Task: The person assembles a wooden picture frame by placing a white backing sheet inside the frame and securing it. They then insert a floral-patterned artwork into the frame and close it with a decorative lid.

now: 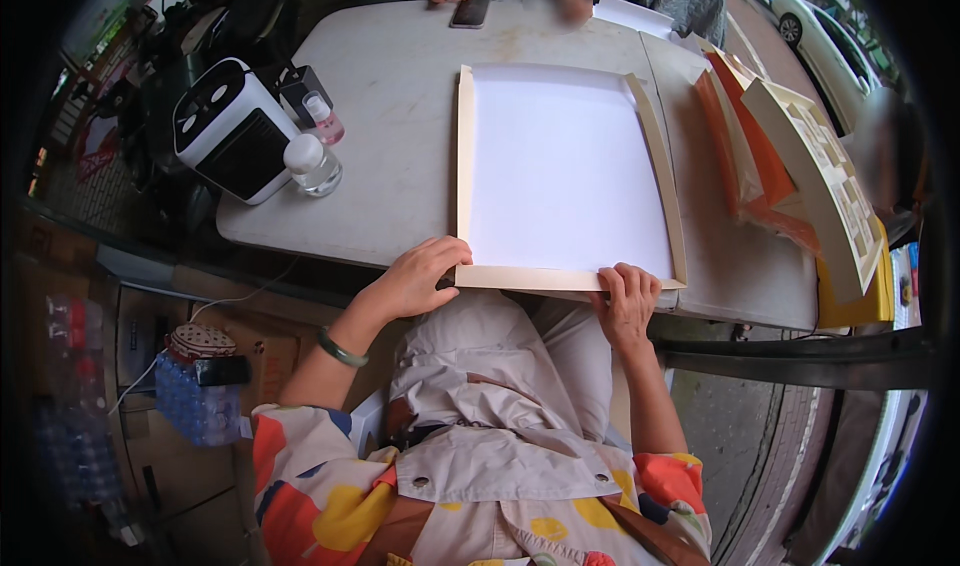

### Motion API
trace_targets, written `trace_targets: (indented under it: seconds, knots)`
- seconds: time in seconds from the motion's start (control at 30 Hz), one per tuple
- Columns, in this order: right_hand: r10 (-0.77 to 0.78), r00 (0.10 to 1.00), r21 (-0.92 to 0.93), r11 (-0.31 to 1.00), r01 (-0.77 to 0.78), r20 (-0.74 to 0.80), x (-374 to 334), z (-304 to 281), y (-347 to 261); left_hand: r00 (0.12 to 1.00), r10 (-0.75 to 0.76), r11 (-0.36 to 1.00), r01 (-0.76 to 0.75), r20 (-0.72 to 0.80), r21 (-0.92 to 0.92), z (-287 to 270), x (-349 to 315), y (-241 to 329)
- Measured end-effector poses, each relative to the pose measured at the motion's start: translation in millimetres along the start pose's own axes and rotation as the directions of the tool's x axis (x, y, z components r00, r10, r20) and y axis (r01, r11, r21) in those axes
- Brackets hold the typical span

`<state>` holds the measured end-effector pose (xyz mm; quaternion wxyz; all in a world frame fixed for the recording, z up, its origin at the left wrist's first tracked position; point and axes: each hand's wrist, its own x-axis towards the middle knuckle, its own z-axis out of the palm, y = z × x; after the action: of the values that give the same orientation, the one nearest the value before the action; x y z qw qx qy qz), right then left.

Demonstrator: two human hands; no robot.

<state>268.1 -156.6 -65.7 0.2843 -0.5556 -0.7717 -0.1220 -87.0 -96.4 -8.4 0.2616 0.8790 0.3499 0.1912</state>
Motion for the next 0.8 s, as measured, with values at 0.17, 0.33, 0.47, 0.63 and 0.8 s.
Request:
trace_targets:
  seconds: [0.17,0.33,0.47,0.63,0.8]
  knots:
    - [0.0,1.0,-0.005,1.0,0.0,0.007,2.0,-0.9,1.3,0.981,-0.091,0.991,0.107,0.172,-0.085,2.4,17.1,-7.9]
    - [0.005,1.0,-0.004,1.0,-0.005,0.023,1.7,-0.6,1.4,0.972,-0.079,0.984,0.112,0.222,-0.138,3.0,22.4,-12.1]
    - [0.009,0.999,-0.005,1.0,-0.009,0.03,1.5,-0.2,1.4,0.988,-0.001,0.997,0.012,0.153,-0.072,5.0,19.0,-13.3]
    - [0.004,1.0,-0.011,1.0,-0.004,0.026,2.9,-0.3,0.4,0.986,-0.017,1.0,0.017,0.168,0.001,6.4,21.7,-11.5]
    - [-0.001,1.0,-0.006,1.0,0.001,0.027,4.1,-4.3,-0.8,0.946,-0.085,0.996,0.091,0.312,-0.004,-19.0,36.5,-11.8]
